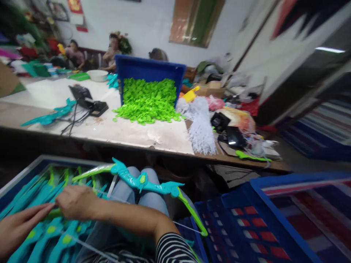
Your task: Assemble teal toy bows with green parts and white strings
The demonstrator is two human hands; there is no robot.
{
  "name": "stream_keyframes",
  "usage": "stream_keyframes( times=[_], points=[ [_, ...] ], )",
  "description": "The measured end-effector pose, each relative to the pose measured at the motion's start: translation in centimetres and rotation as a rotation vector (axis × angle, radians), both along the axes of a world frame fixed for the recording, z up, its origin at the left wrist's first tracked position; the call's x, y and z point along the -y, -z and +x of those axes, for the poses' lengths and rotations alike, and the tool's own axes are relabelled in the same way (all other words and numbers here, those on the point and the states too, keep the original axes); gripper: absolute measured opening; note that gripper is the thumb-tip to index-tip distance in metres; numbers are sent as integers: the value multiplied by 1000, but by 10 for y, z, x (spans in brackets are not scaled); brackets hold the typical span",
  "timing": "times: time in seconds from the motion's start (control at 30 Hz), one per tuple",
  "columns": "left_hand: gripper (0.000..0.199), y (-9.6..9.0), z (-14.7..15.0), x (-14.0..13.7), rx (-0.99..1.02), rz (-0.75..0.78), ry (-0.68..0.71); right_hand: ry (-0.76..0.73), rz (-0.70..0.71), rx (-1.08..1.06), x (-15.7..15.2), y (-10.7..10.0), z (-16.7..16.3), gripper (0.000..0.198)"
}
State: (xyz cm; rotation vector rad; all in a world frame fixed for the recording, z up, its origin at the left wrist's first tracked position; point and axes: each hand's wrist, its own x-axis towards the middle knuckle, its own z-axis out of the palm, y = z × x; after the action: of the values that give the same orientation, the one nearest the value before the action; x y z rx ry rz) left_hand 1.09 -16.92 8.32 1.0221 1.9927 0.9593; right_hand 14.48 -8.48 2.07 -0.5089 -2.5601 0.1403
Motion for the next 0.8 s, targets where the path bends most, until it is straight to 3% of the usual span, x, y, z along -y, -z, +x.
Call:
stream_keyframes(
  times=[0.17, 0.27, 0.33, 0.37, 0.43, 0.5, 0.53, 0.6, 0.67, 0.73, 0.8],
  points=[
    [37, -9, 17, 8, -169, -42, 82, 189, -209, -57, 6, 7, 0, 16],
    [33, 0, 8, 20, -110, -162, 127, 10, -314, -149, 16, 14, 24, 17],
    [31, 6, -8, 33, -55, -265, 172, -11, -354, -171, 17, 18, 62, 18],
    [31, 7, -18, 39, -53, -293, 168, 78, -373, -155, 14, 20, 88, 20],
    [36, 5, -35, 45, -167, -265, 98, 399, -387, -38, 4, 23, 145, 28],
    [43, -2, -40, 37, -400, -110, 48, 723, -403, 189, -8, 27, 202, 41],
    [46, -5, -36, 27, -511, -2, 87, 800, -440, 317, -13, 28, 227, 52],
    [48, -7, -12, -6, -649, 218, 328, 819, -539, 548, -18, 31, 264, 68],
    [48, 0, 25, -52, -668, 338, 685, 754, -618, 679, -17, 32, 283, 72],
    [55, 15, 65, -104, -739, 315, 1004, 707, -657, 728, -15, 32, 290, 67],
    [69, 34, 96, -150, -852, 179, 1222, 686, -666, 763, -13, 29, 291, 63]
  ],
)
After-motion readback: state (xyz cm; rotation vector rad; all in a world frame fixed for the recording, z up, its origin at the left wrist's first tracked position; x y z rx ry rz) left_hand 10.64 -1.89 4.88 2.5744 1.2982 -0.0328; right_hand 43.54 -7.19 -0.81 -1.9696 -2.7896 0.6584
